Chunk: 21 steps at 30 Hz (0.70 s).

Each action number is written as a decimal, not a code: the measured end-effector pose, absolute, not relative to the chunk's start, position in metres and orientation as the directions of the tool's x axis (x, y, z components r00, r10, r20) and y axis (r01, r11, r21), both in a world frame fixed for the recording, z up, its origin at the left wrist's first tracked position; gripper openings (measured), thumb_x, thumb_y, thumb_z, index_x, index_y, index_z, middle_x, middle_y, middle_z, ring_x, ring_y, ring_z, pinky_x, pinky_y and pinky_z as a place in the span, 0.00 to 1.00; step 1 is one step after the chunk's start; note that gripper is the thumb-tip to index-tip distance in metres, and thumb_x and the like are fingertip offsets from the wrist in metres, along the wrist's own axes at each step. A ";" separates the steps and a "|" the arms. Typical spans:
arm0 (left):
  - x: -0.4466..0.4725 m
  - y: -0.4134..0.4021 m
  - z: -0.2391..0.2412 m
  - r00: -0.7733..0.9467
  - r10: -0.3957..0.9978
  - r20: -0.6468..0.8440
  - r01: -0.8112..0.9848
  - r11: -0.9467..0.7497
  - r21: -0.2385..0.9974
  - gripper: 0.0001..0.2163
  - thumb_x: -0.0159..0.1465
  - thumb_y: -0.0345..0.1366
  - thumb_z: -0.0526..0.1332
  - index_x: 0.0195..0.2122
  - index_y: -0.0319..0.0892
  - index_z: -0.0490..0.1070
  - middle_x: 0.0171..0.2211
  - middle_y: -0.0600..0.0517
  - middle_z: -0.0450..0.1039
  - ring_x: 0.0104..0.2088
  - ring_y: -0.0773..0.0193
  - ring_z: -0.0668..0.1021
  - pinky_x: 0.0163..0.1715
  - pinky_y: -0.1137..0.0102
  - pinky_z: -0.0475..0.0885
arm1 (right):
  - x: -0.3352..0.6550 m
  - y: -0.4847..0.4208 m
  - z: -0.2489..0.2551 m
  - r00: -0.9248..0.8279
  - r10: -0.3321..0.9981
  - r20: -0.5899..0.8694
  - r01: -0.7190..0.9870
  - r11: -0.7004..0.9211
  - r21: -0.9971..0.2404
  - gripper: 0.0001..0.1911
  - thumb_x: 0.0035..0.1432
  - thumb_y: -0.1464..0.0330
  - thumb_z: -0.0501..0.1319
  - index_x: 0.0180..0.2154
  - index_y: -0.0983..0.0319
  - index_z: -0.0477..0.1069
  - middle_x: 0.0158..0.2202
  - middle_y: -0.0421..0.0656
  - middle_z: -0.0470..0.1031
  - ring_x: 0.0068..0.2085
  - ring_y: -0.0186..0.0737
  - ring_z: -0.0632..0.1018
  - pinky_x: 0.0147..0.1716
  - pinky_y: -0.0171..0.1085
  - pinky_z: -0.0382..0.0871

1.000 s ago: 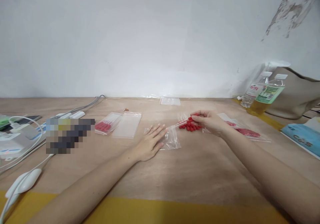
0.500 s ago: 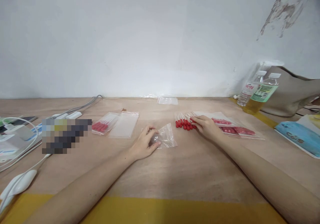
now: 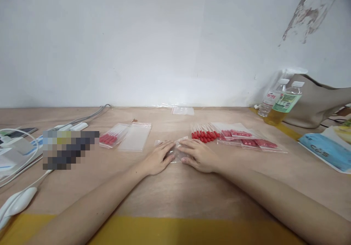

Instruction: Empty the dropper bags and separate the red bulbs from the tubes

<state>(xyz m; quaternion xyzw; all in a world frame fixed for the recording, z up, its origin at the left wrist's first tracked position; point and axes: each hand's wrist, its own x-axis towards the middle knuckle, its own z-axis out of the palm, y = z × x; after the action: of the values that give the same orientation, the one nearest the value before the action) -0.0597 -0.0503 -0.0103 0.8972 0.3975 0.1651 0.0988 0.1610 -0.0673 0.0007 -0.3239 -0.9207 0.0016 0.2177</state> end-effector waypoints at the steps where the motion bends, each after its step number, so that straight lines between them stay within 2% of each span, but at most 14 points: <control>1: -0.060 -0.050 -0.011 0.626 0.760 0.176 0.707 -0.648 0.285 0.24 0.64 0.46 0.44 0.58 0.39 0.52 0.60 0.45 0.52 0.60 0.58 0.54 0.59 0.60 0.49 | 0.159 -0.068 -0.001 -0.701 0.611 0.368 0.604 0.783 -0.150 0.23 0.60 0.57 0.48 0.53 0.60 0.62 0.55 0.49 0.63 0.54 0.45 0.64 0.52 0.49 0.56; 4: -0.061 -0.050 -0.013 0.564 0.822 0.077 0.792 -0.564 0.233 0.29 0.63 0.51 0.41 0.60 0.37 0.48 0.62 0.44 0.41 0.62 0.56 0.47 0.59 0.58 0.44 | 0.159 -0.071 -0.006 -0.683 0.663 0.307 0.645 0.744 -0.172 0.25 0.60 0.57 0.46 0.54 0.63 0.61 0.55 0.51 0.62 0.55 0.46 0.64 0.54 0.50 0.54; 6: -0.061 -0.050 -0.013 0.512 0.857 0.063 0.828 -0.512 0.231 0.32 0.62 0.53 0.42 0.60 0.35 0.48 0.62 0.42 0.38 0.62 0.53 0.45 0.59 0.58 0.44 | 0.160 -0.073 -0.008 -0.655 0.690 0.307 0.673 0.718 -0.180 0.26 0.60 0.57 0.46 0.55 0.65 0.60 0.56 0.52 0.61 0.56 0.48 0.62 0.54 0.50 0.54; 8: -0.062 -0.047 -0.012 0.470 0.877 0.102 0.834 -0.479 0.275 0.31 0.62 0.53 0.42 0.59 0.33 0.51 0.62 0.41 0.43 0.61 0.53 0.49 0.58 0.60 0.47 | 0.161 -0.075 -0.009 -0.647 0.695 0.313 0.675 0.713 -0.190 0.27 0.60 0.57 0.46 0.55 0.65 0.59 0.56 0.52 0.60 0.57 0.48 0.61 0.55 0.50 0.53; 10: -0.064 -0.041 -0.010 0.417 0.890 0.182 0.816 -0.456 0.355 0.27 0.63 0.50 0.41 0.56 0.35 0.57 0.58 0.41 0.56 0.58 0.56 0.60 0.56 0.63 0.55 | 0.161 -0.075 -0.011 -0.646 0.695 0.314 0.665 0.715 -0.214 0.26 0.60 0.58 0.46 0.55 0.65 0.60 0.56 0.51 0.60 0.57 0.48 0.61 0.56 0.49 0.53; 13: -0.068 -0.028 -0.006 0.327 0.896 0.300 0.792 -0.433 0.431 0.20 0.63 0.45 0.46 0.49 0.39 0.64 0.44 0.46 0.71 0.44 0.60 0.73 0.45 0.66 0.66 | 0.162 -0.073 -0.013 -0.645 0.687 0.336 0.630 0.726 -0.276 0.24 0.61 0.59 0.47 0.54 0.65 0.61 0.56 0.51 0.61 0.57 0.47 0.61 0.56 0.48 0.54; 15: -0.070 -0.022 -0.004 0.315 0.895 0.315 0.801 -0.429 0.417 0.16 0.60 0.43 0.52 0.44 0.40 0.66 0.37 0.48 0.73 0.36 0.61 0.75 0.39 0.67 0.69 | 0.162 -0.072 -0.015 -0.641 0.670 0.375 0.594 0.742 -0.311 0.22 0.60 0.60 0.48 0.52 0.64 0.63 0.55 0.51 0.62 0.56 0.45 0.63 0.54 0.47 0.57; 17: -0.071 -0.019 -0.002 0.333 0.908 0.252 0.818 -0.412 0.401 0.12 0.58 0.42 0.54 0.38 0.41 0.68 0.31 0.51 0.73 0.31 0.62 0.74 0.33 0.68 0.69 | 0.162 -0.071 -0.017 -0.627 0.652 0.426 0.573 0.757 -0.314 0.20 0.60 0.61 0.49 0.50 0.63 0.66 0.53 0.50 0.64 0.55 0.44 0.65 0.53 0.46 0.58; 19: -0.070 -0.021 0.002 0.358 0.908 0.216 0.835 -0.415 0.360 0.09 0.58 0.41 0.53 0.31 0.42 0.68 0.29 0.52 0.72 0.30 0.63 0.74 0.31 0.69 0.68 | 0.163 -0.071 -0.019 -0.597 0.650 0.470 0.590 0.753 -0.292 0.18 0.60 0.62 0.49 0.47 0.61 0.68 0.52 0.50 0.67 0.54 0.44 0.65 0.53 0.48 0.56; 21: -0.073 -0.024 0.008 0.353 0.891 0.285 0.861 -0.428 0.275 0.09 0.59 0.40 0.52 0.28 0.42 0.67 0.29 0.51 0.71 0.32 0.62 0.74 0.32 0.69 0.66 | 0.164 -0.070 -0.021 -0.544 0.665 0.512 0.627 0.727 -0.280 0.16 0.60 0.63 0.49 0.45 0.60 0.69 0.50 0.49 0.68 0.53 0.45 0.66 0.53 0.52 0.54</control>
<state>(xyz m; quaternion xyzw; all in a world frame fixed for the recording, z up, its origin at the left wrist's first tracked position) -0.0725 -0.0238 0.0081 0.8215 0.5333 0.1983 0.0384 0.1636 -0.0698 -0.0206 -0.3679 -0.8779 0.0316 0.3047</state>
